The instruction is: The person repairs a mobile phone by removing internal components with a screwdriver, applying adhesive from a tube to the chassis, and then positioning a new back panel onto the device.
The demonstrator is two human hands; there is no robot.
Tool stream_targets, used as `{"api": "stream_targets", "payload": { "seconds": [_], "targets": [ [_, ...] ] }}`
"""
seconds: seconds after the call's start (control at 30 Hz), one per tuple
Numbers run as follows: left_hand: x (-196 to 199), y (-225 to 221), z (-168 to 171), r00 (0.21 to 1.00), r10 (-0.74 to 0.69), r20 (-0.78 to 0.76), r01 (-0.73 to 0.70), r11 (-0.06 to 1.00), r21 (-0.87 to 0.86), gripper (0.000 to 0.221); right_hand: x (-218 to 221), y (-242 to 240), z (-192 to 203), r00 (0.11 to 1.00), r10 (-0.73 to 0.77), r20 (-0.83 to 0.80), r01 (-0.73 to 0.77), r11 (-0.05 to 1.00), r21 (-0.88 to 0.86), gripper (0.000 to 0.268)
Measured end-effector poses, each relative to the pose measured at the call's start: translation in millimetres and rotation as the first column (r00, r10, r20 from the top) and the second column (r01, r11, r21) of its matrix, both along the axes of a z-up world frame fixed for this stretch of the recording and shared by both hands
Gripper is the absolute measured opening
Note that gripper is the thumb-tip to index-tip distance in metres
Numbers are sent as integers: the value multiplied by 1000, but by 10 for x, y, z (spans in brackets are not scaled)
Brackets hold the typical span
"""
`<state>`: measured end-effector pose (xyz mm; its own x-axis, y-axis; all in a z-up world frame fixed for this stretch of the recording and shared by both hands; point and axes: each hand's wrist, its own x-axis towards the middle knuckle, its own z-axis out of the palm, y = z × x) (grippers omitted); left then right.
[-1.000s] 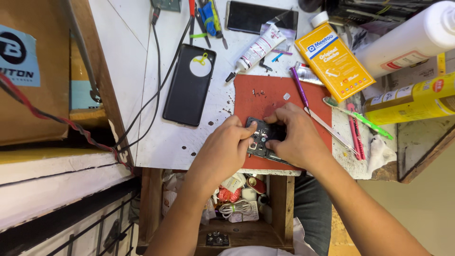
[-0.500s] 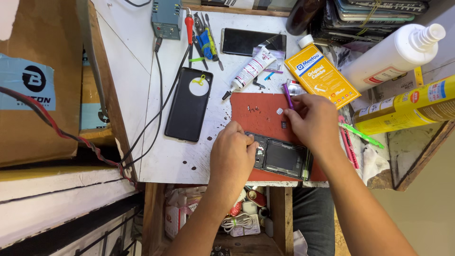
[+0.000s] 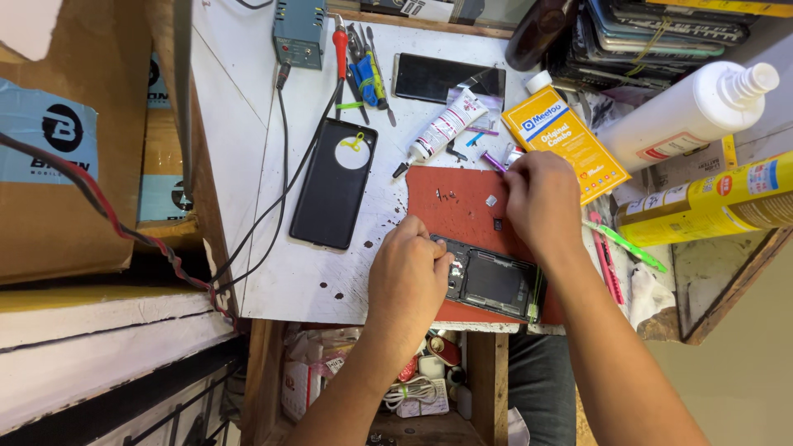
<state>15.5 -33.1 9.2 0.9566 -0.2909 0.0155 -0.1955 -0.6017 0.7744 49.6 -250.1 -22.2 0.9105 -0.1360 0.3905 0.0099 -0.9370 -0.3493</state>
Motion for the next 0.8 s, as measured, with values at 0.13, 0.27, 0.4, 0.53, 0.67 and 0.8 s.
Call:
{"api": "stream_targets", "payload": {
  "seconds": [0.13,0.27,0.4,0.53,0.67,0.8],
  "targets": [
    [3,7,-13,1000,-3,-6,3,1000,-2,12,-52,-43,61,993,-36,-111,58,977,207,11],
    [-5,6,-8,1000,-5,21,5,1000,4,11,-33,-46,40,995,91,-35,-88,992,86,18],
    [2,5,5,1000,-6,5,6,1000,1,12,-103,-242,108,994,104,-20,-23,397,918,61],
    [3,-4,17,1000,-19,-9,19,1000,25,10,-157,-215,-31,983,136,-126,55,436,898,60],
    [13,3,26,999,-16,-41,17,999,35,11,-64,-167,-202,996,22,-90,67,489,870,50],
    [11,1,20,998,-11,-54,13,1000,24,11,-72,-184,-232,997,-15,-71,69,506,860,52]
  ]
}}
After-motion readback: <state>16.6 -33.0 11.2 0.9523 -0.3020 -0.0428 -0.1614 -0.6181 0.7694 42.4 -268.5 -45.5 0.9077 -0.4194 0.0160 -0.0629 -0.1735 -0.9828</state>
